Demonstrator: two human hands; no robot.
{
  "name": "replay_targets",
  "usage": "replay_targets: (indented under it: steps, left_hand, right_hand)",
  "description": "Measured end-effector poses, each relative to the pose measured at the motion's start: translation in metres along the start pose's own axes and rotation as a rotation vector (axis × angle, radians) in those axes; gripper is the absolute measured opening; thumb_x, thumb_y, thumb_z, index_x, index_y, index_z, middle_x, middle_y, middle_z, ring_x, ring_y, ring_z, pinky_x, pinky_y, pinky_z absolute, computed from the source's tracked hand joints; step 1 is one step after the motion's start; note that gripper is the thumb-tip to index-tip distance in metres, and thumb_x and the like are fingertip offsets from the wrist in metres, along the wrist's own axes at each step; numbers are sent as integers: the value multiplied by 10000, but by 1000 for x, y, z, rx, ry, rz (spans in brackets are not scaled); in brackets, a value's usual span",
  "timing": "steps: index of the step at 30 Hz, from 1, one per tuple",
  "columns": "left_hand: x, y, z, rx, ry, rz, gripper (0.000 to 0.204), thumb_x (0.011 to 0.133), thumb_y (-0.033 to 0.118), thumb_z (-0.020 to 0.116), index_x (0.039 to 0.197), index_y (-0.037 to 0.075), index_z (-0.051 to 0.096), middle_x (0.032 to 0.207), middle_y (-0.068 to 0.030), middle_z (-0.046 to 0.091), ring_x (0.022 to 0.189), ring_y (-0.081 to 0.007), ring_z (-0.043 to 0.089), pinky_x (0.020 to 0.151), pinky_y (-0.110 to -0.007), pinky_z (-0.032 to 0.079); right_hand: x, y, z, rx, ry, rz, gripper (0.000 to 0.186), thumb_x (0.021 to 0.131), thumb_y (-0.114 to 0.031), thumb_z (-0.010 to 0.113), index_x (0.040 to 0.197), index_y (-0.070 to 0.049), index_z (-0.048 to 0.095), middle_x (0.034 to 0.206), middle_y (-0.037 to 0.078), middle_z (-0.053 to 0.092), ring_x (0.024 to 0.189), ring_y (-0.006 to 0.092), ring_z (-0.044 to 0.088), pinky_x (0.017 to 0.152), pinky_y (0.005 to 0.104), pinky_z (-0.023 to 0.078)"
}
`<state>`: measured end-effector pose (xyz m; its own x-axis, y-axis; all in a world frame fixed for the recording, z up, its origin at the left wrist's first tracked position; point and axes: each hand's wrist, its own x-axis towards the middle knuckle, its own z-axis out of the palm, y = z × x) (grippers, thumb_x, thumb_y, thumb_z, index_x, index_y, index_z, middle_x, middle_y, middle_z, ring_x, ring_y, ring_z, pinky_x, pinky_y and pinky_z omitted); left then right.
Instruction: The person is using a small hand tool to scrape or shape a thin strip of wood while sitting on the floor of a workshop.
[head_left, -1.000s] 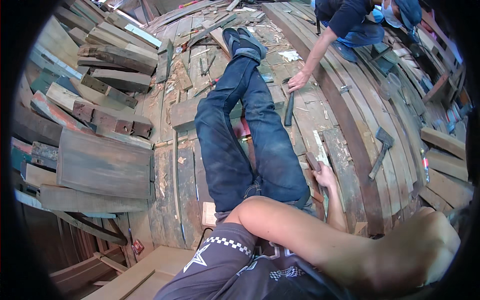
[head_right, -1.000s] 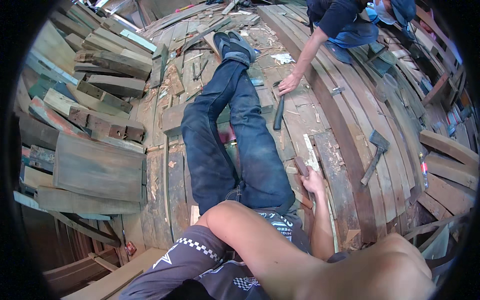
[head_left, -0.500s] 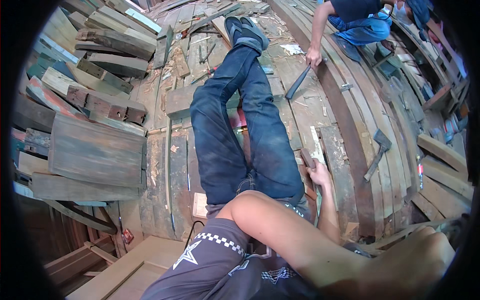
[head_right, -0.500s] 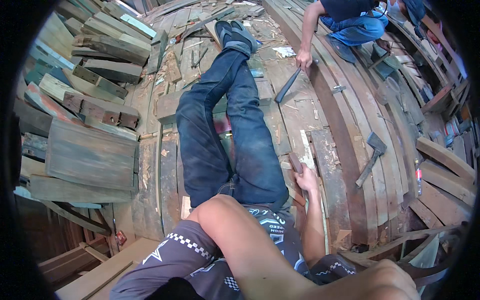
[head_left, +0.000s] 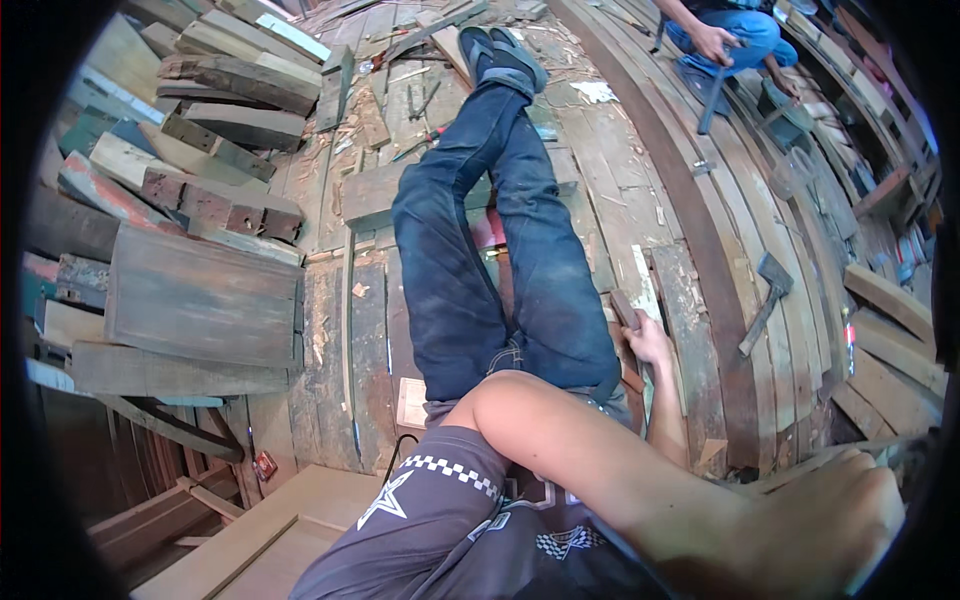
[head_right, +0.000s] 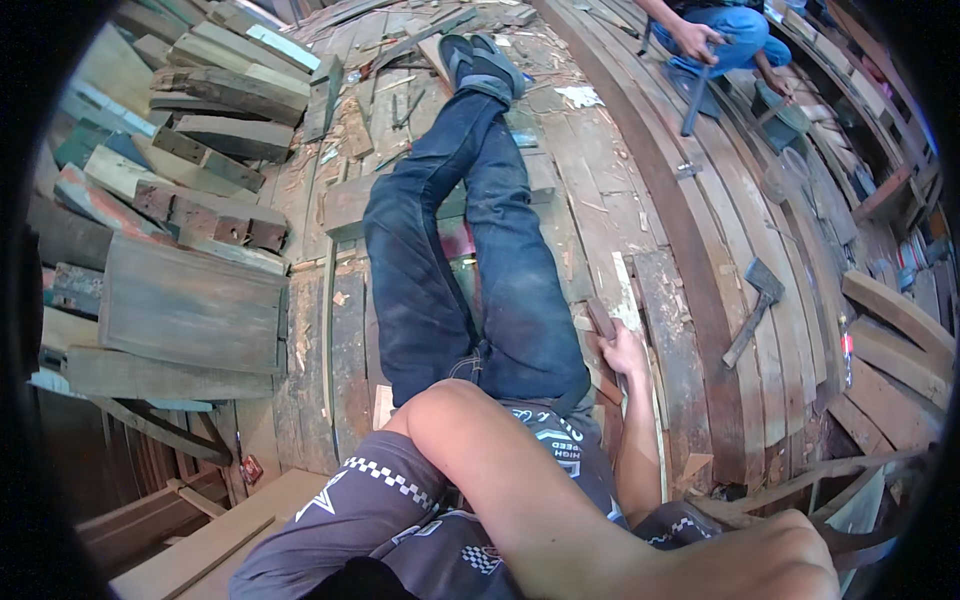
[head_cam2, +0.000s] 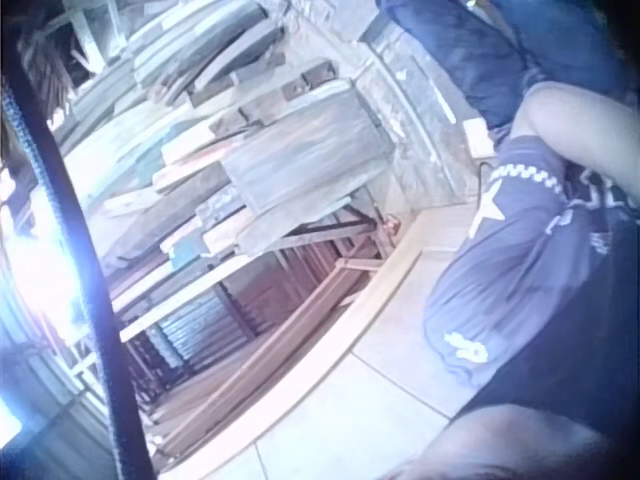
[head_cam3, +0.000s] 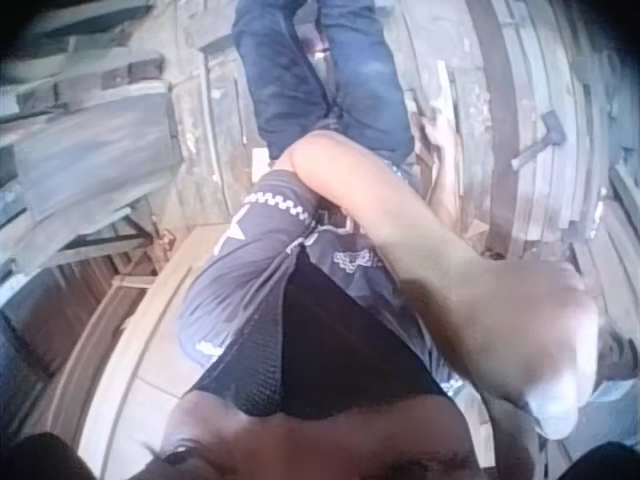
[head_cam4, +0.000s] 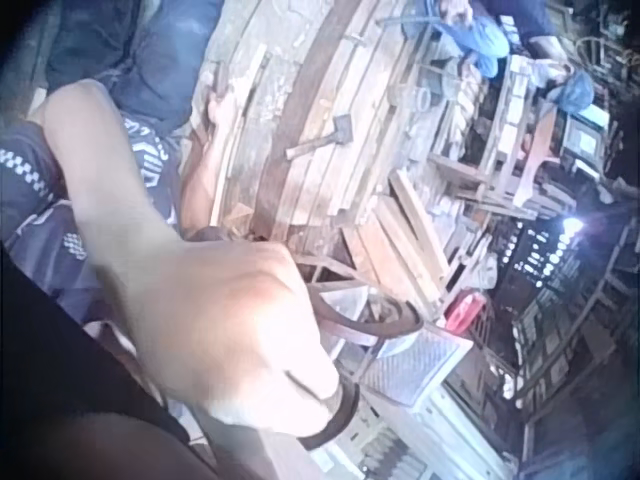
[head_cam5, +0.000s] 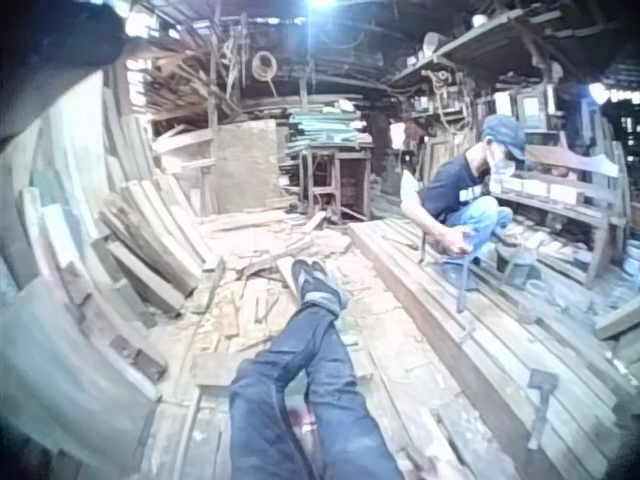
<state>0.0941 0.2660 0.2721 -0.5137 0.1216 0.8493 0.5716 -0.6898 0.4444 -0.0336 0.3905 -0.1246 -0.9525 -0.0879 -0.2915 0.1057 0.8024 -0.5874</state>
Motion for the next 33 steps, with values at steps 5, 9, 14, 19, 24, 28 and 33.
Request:
replay_targets:
  steps: [5, 9, 14, 19, 24, 28, 33]
  left_hand:
    - [-20, -23, -50, 133, -166, 36, 348, 856, 290, 662, 613, 77, 531, 607, -69, 538, 564, -284, 569, 483, -401, 411]
    - [-47, -23, -133, -21, -511, -123, 245, 912, 186, 661, 774, 19, 547, 814, -94, 587, 595, -248, 563, 516, -386, 435]
    - [-65, 13, -196, -409, -544, -344, 350, 983, 305, 577, 974, -40, 637, 855, -152, 600, 657, -277, 632, 470, -329, 477]
    - [-50, 17, -206, -225, -426, -179, 312, 991, 172, 517, 834, -59, 653, 836, -201, 631, 586, -253, 628, 463, -307, 485]
    - [-37, 5, -235, -178, -350, -164, 179, 926, 138, 643, 868, -27, 607, 876, -166, 613, 610, -279, 616, 502, -339, 470]
    - [-39, 5, -255, -160, -256, -129, 160, 915, 117, 648, 849, -24, 612, 858, -157, 619, 591, -270, 612, 495, -332, 466]
    - [-47, 1, -307, -122, -145, -77, 249, 901, 255, 691, 885, 7, 685, 831, -119, 644, 588, -197, 579, 531, -295, 455]
  right_hand:
    - [4, 14, 9, -31, 26, -45, 525, 793, -213, 673, 1262, -4, 561, 821, 240, 686, 840, 375, 689, 801, 460, 528]
    - [4, 22, 9, -9, 50, -11, 501, 803, -194, 665, 1260, -19, 563, 789, 226, 684, 807, 373, 692, 770, 470, 527]
    - [6, 11, 9, 13, 34, 13, 499, 802, -190, 666, 1252, -5, 560, 772, 231, 679, 775, 377, 690, 756, 472, 526]
    - [7, 0, 0, 41, -32, 71, 550, 794, -234, 689, 1268, 8, 554, 948, 271, 677, 928, 400, 669, 848, 458, 517]
    - [28, 1, -1, 2, 6, 28, 541, 803, -225, 675, 1271, 16, 551, 880, 266, 676, 871, 400, 676, 808, 456, 522]
    - [47, -19, -9, 4, 49, 21, 527, 814, -193, 668, 1277, 26, 544, 763, 249, 661, 760, 384, 682, 719, 457, 515]
    - [61, -12, -16, 0, 52, -34, 501, 808, -155, 678, 1257, 26, 550, 759, 254, 655, 753, 371, 686, 713, 451, 515]
